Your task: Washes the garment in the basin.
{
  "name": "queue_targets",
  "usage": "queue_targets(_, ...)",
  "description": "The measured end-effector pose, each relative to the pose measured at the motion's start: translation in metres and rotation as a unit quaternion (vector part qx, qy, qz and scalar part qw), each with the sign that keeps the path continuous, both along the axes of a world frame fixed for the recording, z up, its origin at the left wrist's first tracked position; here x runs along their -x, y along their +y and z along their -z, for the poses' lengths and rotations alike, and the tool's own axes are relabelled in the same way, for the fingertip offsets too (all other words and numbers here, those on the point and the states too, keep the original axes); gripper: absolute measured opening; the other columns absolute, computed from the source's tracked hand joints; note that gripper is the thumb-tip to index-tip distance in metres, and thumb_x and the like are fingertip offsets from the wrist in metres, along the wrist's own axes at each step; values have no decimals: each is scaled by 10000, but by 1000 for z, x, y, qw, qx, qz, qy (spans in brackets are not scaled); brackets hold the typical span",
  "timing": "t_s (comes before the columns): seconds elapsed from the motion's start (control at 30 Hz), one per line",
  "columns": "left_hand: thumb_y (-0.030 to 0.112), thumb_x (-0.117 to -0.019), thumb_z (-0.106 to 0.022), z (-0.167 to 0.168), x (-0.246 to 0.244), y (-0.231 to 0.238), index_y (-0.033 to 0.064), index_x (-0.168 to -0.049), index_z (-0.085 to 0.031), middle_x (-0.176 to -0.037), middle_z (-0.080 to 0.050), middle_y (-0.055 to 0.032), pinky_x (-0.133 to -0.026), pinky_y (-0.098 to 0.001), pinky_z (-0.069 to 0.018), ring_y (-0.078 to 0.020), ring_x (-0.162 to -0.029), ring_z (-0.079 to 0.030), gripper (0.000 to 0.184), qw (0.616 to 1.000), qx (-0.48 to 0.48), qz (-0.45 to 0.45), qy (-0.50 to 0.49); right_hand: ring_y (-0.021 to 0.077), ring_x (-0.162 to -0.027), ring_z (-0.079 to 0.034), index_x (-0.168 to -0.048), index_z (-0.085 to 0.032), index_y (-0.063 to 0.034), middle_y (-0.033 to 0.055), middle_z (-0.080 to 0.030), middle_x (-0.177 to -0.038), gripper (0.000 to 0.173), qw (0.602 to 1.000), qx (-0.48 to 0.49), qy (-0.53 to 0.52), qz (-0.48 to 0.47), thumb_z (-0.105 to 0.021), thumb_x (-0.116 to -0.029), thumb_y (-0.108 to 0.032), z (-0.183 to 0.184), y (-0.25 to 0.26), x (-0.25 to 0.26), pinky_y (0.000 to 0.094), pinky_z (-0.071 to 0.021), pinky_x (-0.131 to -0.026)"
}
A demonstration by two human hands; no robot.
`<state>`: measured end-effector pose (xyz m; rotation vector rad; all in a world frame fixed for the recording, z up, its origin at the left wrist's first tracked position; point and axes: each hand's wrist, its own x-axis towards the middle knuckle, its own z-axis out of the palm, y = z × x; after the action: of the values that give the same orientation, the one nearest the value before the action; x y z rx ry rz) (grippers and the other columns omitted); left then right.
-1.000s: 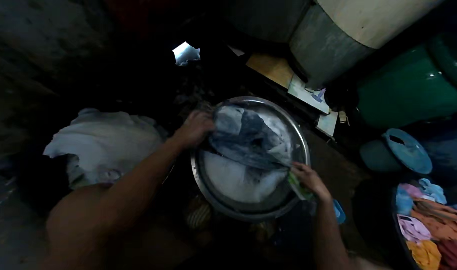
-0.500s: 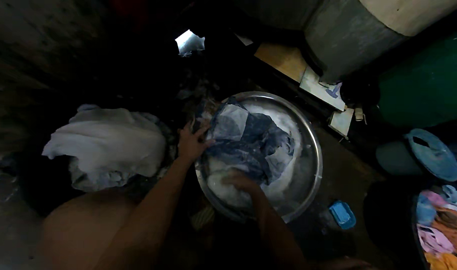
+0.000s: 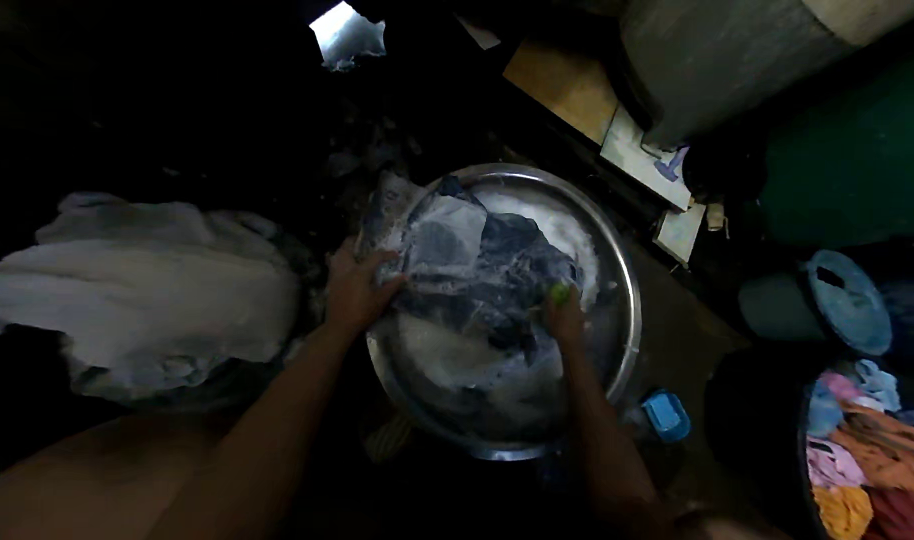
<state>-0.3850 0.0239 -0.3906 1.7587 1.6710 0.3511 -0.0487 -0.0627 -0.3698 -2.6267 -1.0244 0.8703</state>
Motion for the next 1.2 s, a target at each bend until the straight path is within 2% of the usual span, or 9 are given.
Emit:
queue_targets(0.2, 184, -906, -769, -5, 4, -3, 12, -1318, -641, -1583, -315, -324, -1126, -686, -336, -514, -1454, -329, 464, 1000, 12, 9, 9, 389, -1170, -649, -1639, -263, -186, 214, -603, -1389, 787, 941, -190, 143, -240, -685, -986, -305, -20, 67, 192, 597, -534, -954)
queue_targets(0.3, 427, -897, -784, 0, 2, 2, 202, -1356, -652, -1578, -345, -279, -1092, -694, -372, -498, -1436, -356, 527, 999, 10, 20, 35, 423, -1061, -695, -1630, -271, -273, 187, -650, -1344, 679, 977, -87, 26, -194, -551, -1039, -458, 24, 51, 79, 664, -550, -845)
queue_targets(0.4, 446, -878, -799, 3, -2, -5, 227, -1332, -669, -1576, -333, -294, -1060, -701, -388, -520, -1419, -363, 521, 1000, -9, 11, 27, 463, -1035, -694, -1646, -217, -222, 239, -633, -1341, 694, 989, -42, -69, -125, -523, -1056, -420, 49, 38, 5, 665, -541, -839)
queue_targets(0.5, 419, -877, -808, -2, -4, -1, 207, -1324, -672, -1582, -328, -287, -1063, -700, -389, -517, -1421, -362, 513, 1000, -3, 0, 7, 441, -1051, -690, -1643, -168, -153, 259, -565, -1416, 726, 989, -115, 10, -92, -544, -1059, -363, -5, 75, 81, 625, -569, -854)
queue_targets(0.63, 209, -881, -796, 3, 5, -7, 28, -1353, -615, -1545, -357, -328, -1100, -672, -364, -513, -1404, -387, 537, 1000, -19, 20, 2, 396, -1043, -669, -1604, -364, -270, 227, -560, -1399, 642, 926, -189, 103, -308, -619, -1022, -360, -33, 106, 202, 566, -570, -823)
queue_targets(0.83, 393, -890, -799, -2, -3, -1, 195, -1315, -682, -1561, -346, -305, -1074, -687, -383, -521, -1395, -387, 484, 1000, -7, 20, 2, 446, -1083, -677, -1584, -398, -332, 237, -564, -1434, 513, 984, -14, -81, -161, -407, -1083, -440, 46, 102, 9, 646, -546, -844)
queue_targets(0.97, 406, -891, -793, -6, -2, 3, 185, -1331, -668, -1556, -351, -311, -1065, -680, -397, -520, -1392, -398, 507, 1000, -3, 18, -1, 458, -1193, -620, -1543, -451, -149, 276, -543, -1422, 489, 985, -77, 0, -154, -496, -1080, -301, -20, 132, 87, 624, -536, -934)
queue_targets(1.07, 249, -908, -788, -2, 3, 0, 90, -1376, -616, -1575, -304, -328, -1073, -707, -370, -537, -1412, -359, 524, 999, 25, 32, 18, 370, -1036, -684, -1525, -507, -256, 216, -557, -1398, 516, 943, -184, 78, -266, -615, -1020, -275, -27, 109, 186, 547, -595, -816)
queue_targets(1.2, 394, -885, -805, -1, 0, 5, 161, -1337, -657, -1569, -334, -305, -1064, -724, -371, -537, -1397, -377, 530, 999, 1, 35, 22, 340, -1113, -695, -1484, -567, -256, 159, -661, -1348, 452, 981, -112, -7, -160, -554, -1041, -346, 46, -3, 92, 550, -574, -912)
